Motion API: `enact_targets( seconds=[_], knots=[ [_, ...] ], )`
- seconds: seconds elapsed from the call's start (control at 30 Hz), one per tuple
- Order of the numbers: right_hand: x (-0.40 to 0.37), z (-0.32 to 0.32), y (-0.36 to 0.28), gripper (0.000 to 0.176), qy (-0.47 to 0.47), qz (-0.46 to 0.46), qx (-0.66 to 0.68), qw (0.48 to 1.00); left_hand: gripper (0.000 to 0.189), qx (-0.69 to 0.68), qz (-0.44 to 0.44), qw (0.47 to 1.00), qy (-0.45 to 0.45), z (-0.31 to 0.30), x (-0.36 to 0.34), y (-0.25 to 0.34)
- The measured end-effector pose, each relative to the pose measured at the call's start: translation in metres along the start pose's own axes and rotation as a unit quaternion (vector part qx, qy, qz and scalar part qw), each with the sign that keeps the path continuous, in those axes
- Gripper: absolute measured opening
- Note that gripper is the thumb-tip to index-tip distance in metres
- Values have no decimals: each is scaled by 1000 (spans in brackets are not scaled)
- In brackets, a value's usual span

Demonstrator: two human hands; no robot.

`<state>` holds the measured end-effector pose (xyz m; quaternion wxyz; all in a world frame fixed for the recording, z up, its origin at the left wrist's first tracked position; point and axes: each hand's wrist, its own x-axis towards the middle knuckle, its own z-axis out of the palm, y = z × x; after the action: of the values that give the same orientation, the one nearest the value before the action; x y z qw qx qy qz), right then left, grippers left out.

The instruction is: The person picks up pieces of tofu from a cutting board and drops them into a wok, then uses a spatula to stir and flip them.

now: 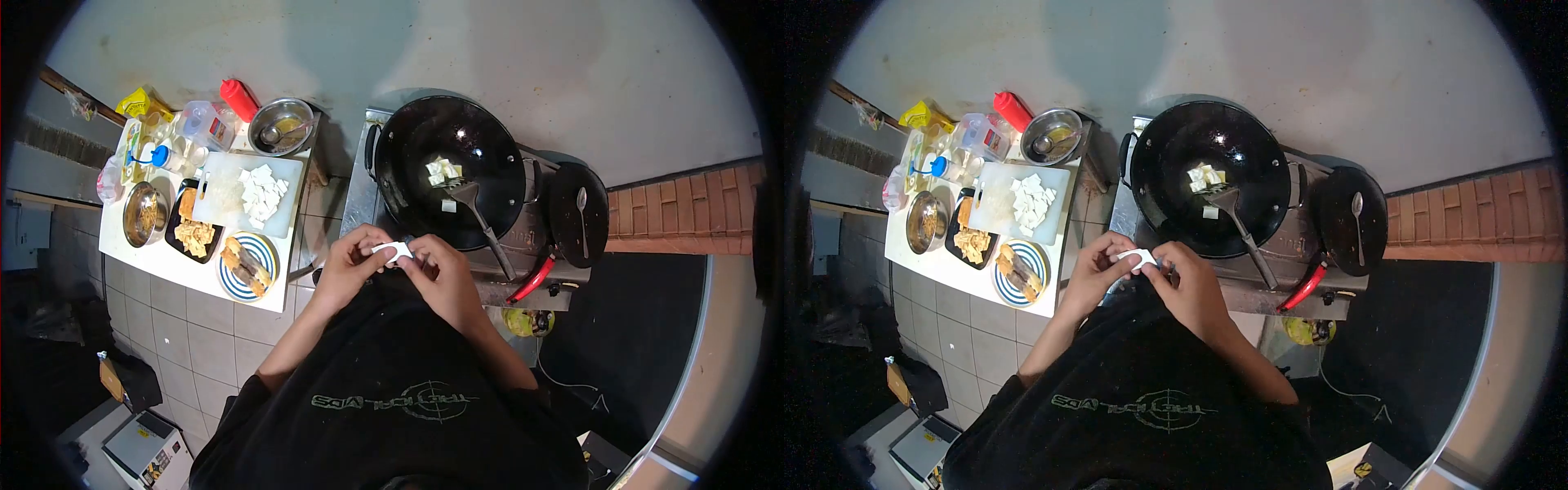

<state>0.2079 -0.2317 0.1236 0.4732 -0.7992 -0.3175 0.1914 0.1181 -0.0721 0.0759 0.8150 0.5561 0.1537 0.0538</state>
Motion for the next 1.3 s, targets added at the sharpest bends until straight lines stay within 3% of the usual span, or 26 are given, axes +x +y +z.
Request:
enact_targets(
  seconds=[0.07, 0.3, 0.43, 0.53, 0.73, 0.8, 0.9, 1.07, 1.17, 1.3],
  knots=[
    [2, -3, 4, 16, -20, 64, 47, 997, 14, -11, 5, 1000, -11, 3, 0, 0],
    [1, -14, 9, 11, -37, 59, 79, 994, 19, -15, 11, 1000, -21, 7, 2, -3],
    [0, -24, 11, 9, -10, 40, 61, 997, 20, -7, 9, 1000, 16, 13, 1, -5],
    [2, -45, 16, 6, 81, -53, 27, 995, 18, -6, 6, 999, 37, 17, 1, -7],
    [55, -132, 81, 11, 153, 5, -209, 966, 16, -3, -7, 998, 57, 19, -2, -7],
    [69, -143, 101, 14, 81, 67, -313, 944, 17, 3, -6, 996, 88, 23, -4, -5],
    [84, -142, 124, 13, 49, 64, -360, 929, 16, -4, -5, 995, 103, 26, -6, -8],
    [108, -133, 136, 16, -14, 137, -364, 921, 12, -5, 0, 992, 124, 33, -11, -8],
    [110, -132, 150, 27, 83, 22, -378, 922, 11, -2, 4, 992, 124, 36, -12, -9],
    [81, -144, 90, 23, 90, 2, -254, 963, 12, 6, 3, 993, 117, 36, -11, -8]
  ],
)
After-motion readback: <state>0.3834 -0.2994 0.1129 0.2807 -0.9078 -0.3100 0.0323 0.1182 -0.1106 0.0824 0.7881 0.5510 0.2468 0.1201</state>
